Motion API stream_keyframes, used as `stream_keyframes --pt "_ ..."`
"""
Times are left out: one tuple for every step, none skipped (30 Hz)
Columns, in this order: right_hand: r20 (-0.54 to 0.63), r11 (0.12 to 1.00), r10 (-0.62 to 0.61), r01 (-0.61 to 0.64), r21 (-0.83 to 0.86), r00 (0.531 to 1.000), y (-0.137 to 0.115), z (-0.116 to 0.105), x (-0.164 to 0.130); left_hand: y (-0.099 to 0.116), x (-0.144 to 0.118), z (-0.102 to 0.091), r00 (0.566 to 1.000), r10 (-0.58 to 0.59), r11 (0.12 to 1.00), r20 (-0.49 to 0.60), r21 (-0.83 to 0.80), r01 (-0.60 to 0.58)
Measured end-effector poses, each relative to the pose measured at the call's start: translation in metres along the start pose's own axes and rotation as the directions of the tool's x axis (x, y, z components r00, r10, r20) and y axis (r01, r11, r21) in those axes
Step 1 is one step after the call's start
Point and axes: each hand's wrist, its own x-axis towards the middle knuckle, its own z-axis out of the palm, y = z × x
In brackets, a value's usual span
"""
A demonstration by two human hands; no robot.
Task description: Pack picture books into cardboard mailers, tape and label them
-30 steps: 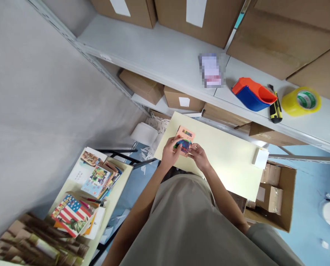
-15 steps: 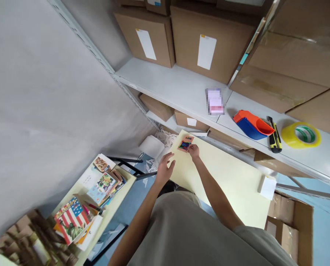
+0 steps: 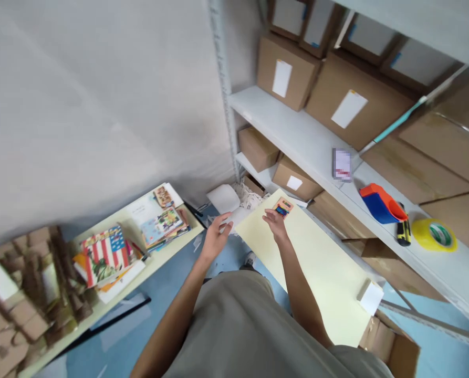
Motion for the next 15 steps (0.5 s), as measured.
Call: stream_keyframes --pt "0.068 1.000 -0.015 0.015 0.003 0.998 -0.004 0.019 -0.011 -0.001 -0.006 -0.017 0.999 0.009 1.000 -0.039 -0.022 -0.010" --pt "0.145 1.000 -0.026 0.025 0.013 0.989 -0.008 0.041 -0.023 -0.002 -0.013 -0.036 0.996 0.017 0.999 -0.082 -0.042 -0.020" --pt "0.225 0.999 -0.031 0.026 0.028 0.974 -0.011 0.064 -0.035 -0.004 -0.022 -0.058 0.991 0.020 0.998 -0.130 -0.061 -0.028" --pt "0.303 0.999 -0.030 0.019 0.040 0.953 -0.013 0.089 -0.048 -0.007 -0.032 -0.083 0.983 0.019 0.996 -0.183 -0.079 -0.034" --pt "0.374 0.999 -0.024 0.009 0.043 0.927 -0.013 0.115 -0.063 -0.012 -0.043 -0.109 0.970 0.011 0.995 -0.243 -0.097 -0.036" --pt "0.433 0.999 -0.014 0.000 0.033 0.901 -0.013 0.143 -0.078 -0.017 -0.057 -0.137 0.951 -0.004 0.993 -0.308 -0.115 -0.033" --pt "0.486 1.000 -0.005 -0.003 0.015 0.874 -0.011 0.171 -0.095 -0.024 -0.072 -0.167 0.926 -0.027 0.990 -0.377 -0.135 -0.026" --pt "0.533 1.000 0.003 0.000 -0.007 0.846 -0.008 0.199 -0.112 -0.032 -0.088 -0.197 0.891 -0.058 0.988 -0.450 -0.156 -0.015" --pt "0.575 0.999 0.010 0.009 -0.030 0.818 -0.003 0.227 -0.130 -0.041 -0.106 -0.228 0.848 -0.094 0.984 -0.522 -0.178 0.000" --pt "0.613 0.998 0.018 0.020 -0.055 0.790 0.003 0.254 -0.149 -0.050 -0.126 -0.259 0.795 -0.131 0.980 -0.592 -0.199 0.013" --pt "0.648 0.996 0.027 0.033 -0.080 0.761 0.010 0.280 -0.169 -0.060 -0.146 -0.289 0.736 -0.165 0.975 -0.657 -0.220 0.022" --pt "0.678 0.994 0.036 0.046 -0.103 0.734 0.018 0.304 -0.188 -0.070 -0.167 -0.317 0.673 -0.193 0.971 -0.714 -0.237 0.028" --pt "0.706 0.990 0.049 0.057 -0.125 0.707 0.025 0.327 -0.207 -0.080 -0.188 -0.344 0.610 -0.217 0.968 -0.762 -0.247 0.035" --pt "0.732 0.986 0.071 0.062 -0.153 0.678 0.033 0.348 -0.225 -0.090 -0.209 -0.369 0.549 -0.235 0.967 -0.802 -0.251 0.047" --pt "0.757 0.980 0.101 0.064 -0.186 0.646 0.040 0.368 -0.243 -0.100 -0.229 -0.393 0.491 -0.245 0.968 -0.836 -0.243 0.070"
